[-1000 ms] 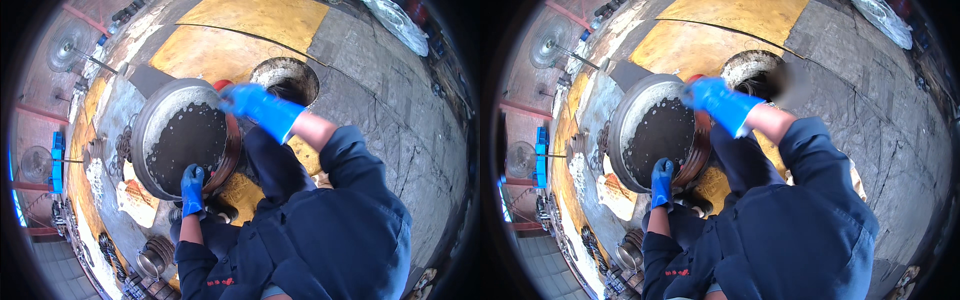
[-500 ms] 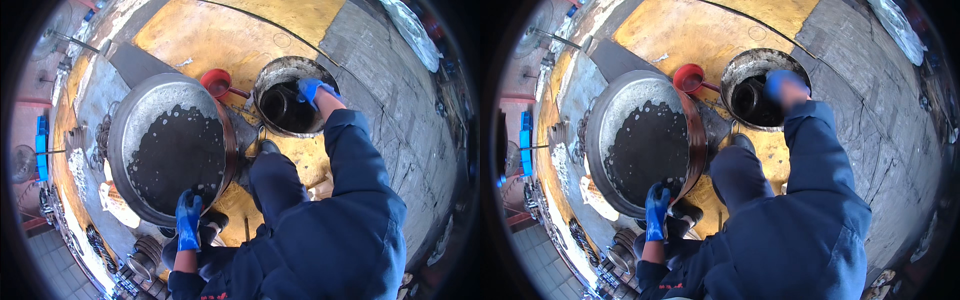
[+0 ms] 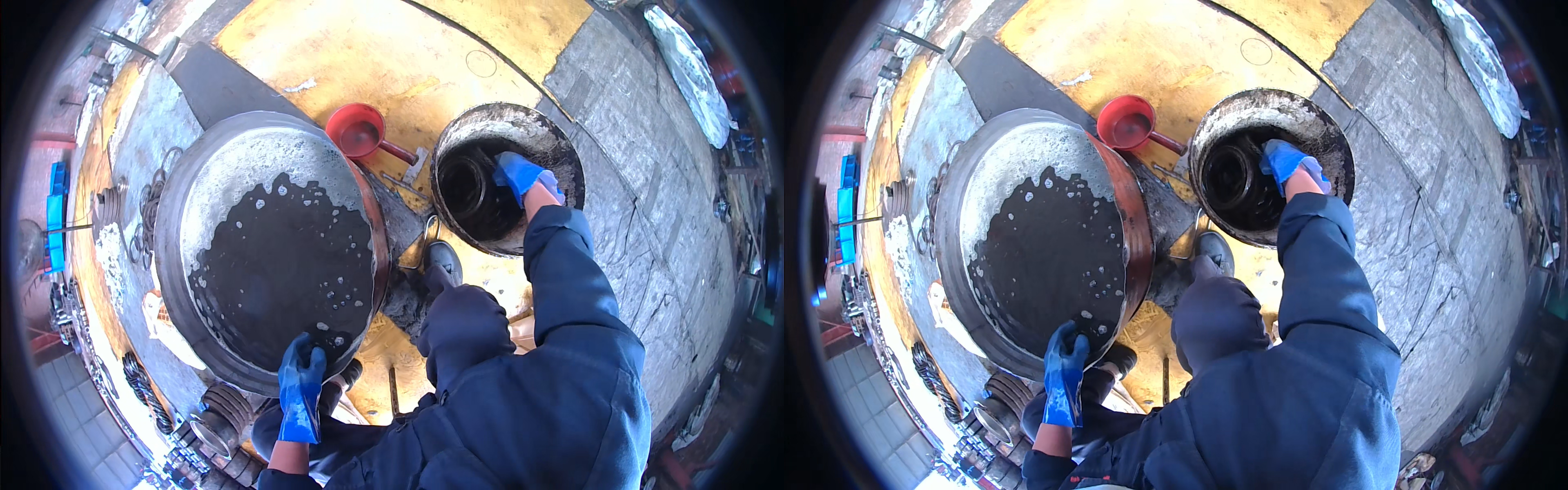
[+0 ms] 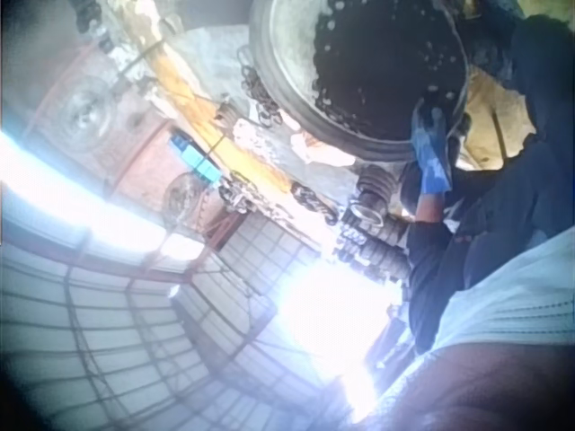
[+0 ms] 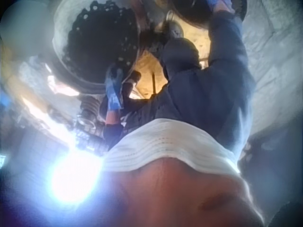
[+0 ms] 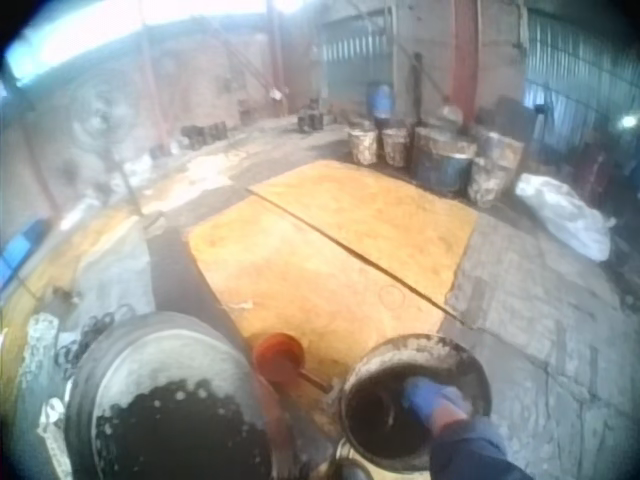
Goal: The person cleans large circular metal components by washing them in a container of dark liquid with a brush and dipping them into an adjacent bucket.
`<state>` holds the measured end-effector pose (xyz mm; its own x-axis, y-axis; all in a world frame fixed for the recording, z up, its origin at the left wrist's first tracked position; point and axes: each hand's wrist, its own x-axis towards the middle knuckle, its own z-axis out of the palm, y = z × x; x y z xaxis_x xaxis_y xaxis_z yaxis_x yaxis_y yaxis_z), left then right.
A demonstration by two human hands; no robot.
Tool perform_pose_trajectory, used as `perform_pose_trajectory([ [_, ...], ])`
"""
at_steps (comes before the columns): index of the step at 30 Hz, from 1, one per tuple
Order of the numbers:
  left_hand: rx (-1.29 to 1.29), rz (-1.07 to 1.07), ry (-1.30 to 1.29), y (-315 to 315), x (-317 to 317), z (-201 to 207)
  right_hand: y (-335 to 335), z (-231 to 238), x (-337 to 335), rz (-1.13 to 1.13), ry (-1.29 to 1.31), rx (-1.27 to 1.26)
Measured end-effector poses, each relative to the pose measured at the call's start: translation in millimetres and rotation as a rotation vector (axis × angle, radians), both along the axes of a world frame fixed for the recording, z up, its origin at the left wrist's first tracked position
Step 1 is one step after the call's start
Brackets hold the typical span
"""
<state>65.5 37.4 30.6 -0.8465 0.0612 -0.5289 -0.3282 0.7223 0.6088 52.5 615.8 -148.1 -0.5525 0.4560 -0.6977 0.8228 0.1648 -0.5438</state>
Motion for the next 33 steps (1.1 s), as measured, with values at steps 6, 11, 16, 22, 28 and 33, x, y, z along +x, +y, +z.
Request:
perform_pose_trajectory([
  [6,-0.035,-0.047,0.096,-12.8,3.3,7.3,-9.9,100.8,-5.4,0.435,0.053,0.396],
  [11,0.034,-0.094,0.209,-8.1,1.2,0.6,-18.9,174.4,49.5,-0.159,0.522,0.0],
  [16,0.399,-0.078,0.166,-21.1,-8.6,-15.4,-41.1,218.5,64.4,0.181,0.224,0.544],
  [22,0.702,0.05,0.34,-30.1,-47.1,-8.4,-61.8,266.6,32.1,0.351,0.183,0.509],
  [28,1.068,0.227,-0.129,-34.1,-56.7,3.8,-163.2,303.6,-48.0,0.384,0.326,0.243],
  [33,1.141,0.277,-0.258,-44.2,-70.7,-28.9,-306.5,299.5,-99.3,0.253,0.57,-0.09],
])
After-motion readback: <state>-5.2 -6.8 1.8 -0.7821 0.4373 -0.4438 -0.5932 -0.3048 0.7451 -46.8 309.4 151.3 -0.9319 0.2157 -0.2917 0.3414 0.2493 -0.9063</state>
